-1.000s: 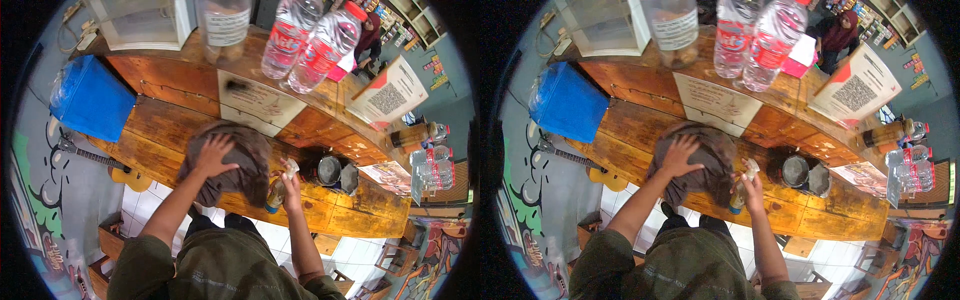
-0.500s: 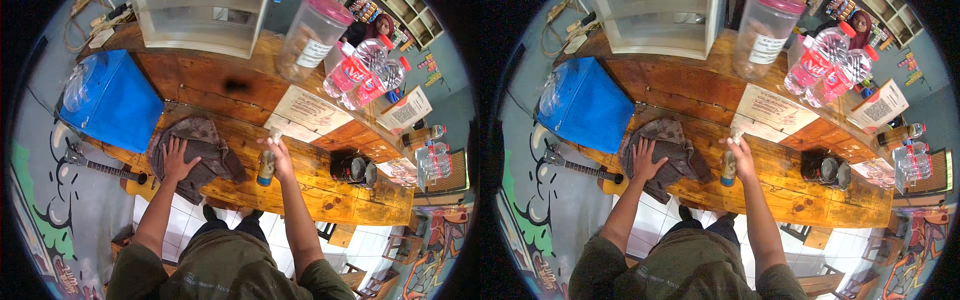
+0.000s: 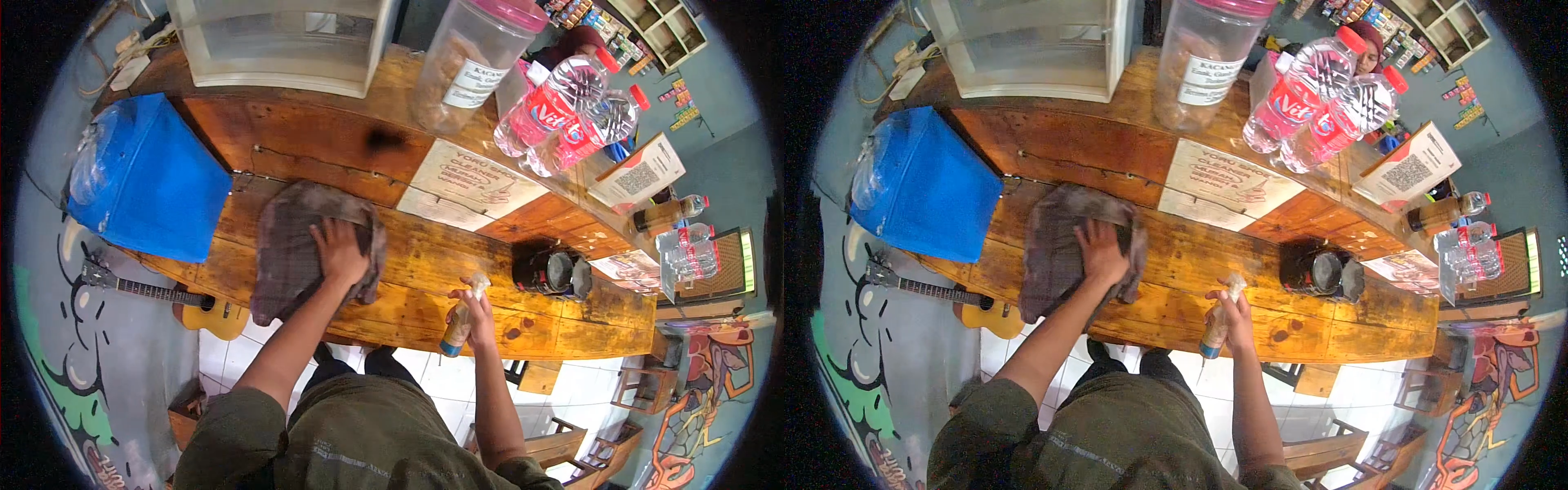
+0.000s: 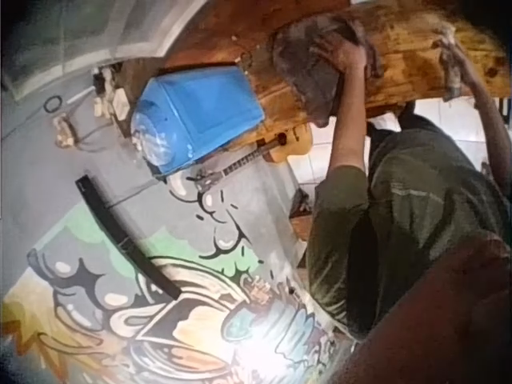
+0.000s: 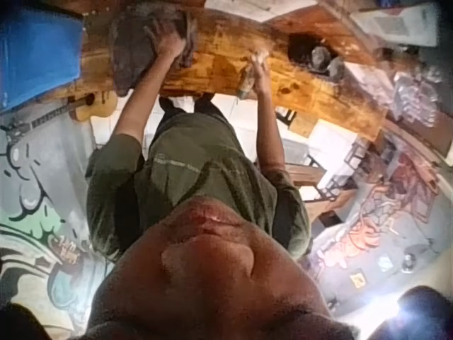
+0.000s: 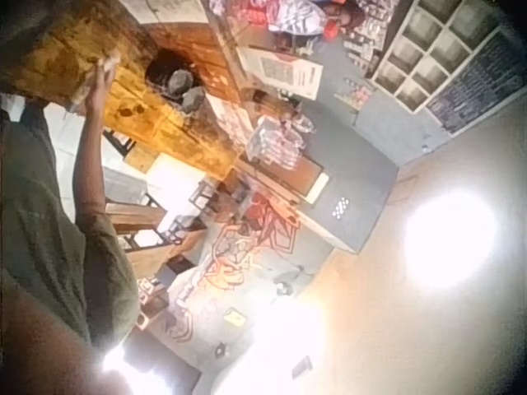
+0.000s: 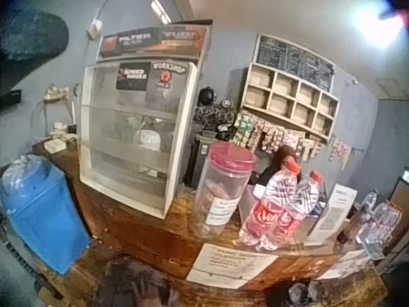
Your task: The recorder cleans various surfaces including a counter, a guitar, and a speaker using a spray bottle and a cloth.
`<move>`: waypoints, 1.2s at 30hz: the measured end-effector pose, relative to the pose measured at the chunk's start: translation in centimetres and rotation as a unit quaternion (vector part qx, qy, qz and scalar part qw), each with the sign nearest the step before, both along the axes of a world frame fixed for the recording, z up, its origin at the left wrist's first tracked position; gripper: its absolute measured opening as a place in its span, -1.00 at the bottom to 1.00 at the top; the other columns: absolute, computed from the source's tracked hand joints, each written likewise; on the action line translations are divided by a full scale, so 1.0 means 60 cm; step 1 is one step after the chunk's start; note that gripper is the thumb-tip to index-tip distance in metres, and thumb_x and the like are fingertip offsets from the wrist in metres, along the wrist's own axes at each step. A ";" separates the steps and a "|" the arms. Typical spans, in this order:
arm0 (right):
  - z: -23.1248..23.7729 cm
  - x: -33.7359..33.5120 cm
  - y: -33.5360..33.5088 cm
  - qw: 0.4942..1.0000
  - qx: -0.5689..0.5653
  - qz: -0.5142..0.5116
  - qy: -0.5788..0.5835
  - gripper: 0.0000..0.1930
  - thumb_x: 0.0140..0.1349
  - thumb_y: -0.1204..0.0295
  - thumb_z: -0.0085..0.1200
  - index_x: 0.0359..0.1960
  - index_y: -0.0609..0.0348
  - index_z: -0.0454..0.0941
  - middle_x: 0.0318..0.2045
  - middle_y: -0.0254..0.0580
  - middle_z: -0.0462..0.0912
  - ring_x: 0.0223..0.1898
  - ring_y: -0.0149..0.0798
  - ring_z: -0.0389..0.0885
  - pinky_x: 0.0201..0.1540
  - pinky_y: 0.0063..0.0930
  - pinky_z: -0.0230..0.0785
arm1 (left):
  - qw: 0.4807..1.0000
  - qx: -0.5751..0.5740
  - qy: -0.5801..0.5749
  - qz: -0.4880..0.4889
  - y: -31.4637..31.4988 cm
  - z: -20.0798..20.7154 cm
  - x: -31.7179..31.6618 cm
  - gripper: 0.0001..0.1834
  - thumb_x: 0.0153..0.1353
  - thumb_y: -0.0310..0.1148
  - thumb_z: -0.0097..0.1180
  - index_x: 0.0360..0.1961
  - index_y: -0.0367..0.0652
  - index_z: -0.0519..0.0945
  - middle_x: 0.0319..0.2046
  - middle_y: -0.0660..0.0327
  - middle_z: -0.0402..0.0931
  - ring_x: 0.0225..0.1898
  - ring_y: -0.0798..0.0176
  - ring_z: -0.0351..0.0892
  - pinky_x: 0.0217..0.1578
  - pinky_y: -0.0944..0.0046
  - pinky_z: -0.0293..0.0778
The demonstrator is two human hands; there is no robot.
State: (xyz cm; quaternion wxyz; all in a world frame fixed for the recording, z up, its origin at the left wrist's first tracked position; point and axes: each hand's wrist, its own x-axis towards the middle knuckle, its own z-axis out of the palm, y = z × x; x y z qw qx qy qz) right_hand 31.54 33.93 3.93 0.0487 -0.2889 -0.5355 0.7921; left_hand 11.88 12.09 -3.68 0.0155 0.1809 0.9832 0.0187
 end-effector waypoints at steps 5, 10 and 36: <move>0.015 -0.045 0.031 0.998 0.037 0.050 0.002 -0.56 0.34 0.26 -0.05 0.20 0.12 0.26 -0.26 -0.13 0.55 -0.51 -0.28 0.55 -0.45 -0.40 0.44 | 0.982 0.058 -0.064 -0.169 0.086 0.022 0.091 -0.11 0.21 0.28 -0.11 0.29 -0.31 0.26 0.23 -0.07 0.27 0.39 -0.14 -0.03 0.37 -0.30 -0.40; 0.042 -0.139 -0.006 0.991 0.045 0.118 0.040 -0.62 0.32 0.26 0.00 0.11 0.10 0.35 -0.27 -0.17 0.56 -0.50 -0.29 0.55 -0.44 -0.42 0.44 | 0.950 0.149 -0.091 -0.259 -0.006 0.014 0.081 -0.02 0.08 0.43 -0.07 0.34 -0.09 0.27 0.34 0.00 0.14 0.45 -0.04 -0.14 0.41 -0.15 -0.35; 0.016 -0.057 -0.103 0.997 0.010 0.071 -0.008 -0.54 0.36 0.23 -0.09 0.23 0.13 0.24 -0.15 -0.08 0.54 -0.54 -0.26 0.55 -0.45 -0.40 0.43 | 0.999 0.043 -0.022 -0.005 -0.083 0.007 -0.041 -0.01 0.20 0.39 -0.25 0.34 -0.29 0.19 0.33 -0.08 0.13 0.42 -0.18 -0.10 0.35 -0.35 -0.46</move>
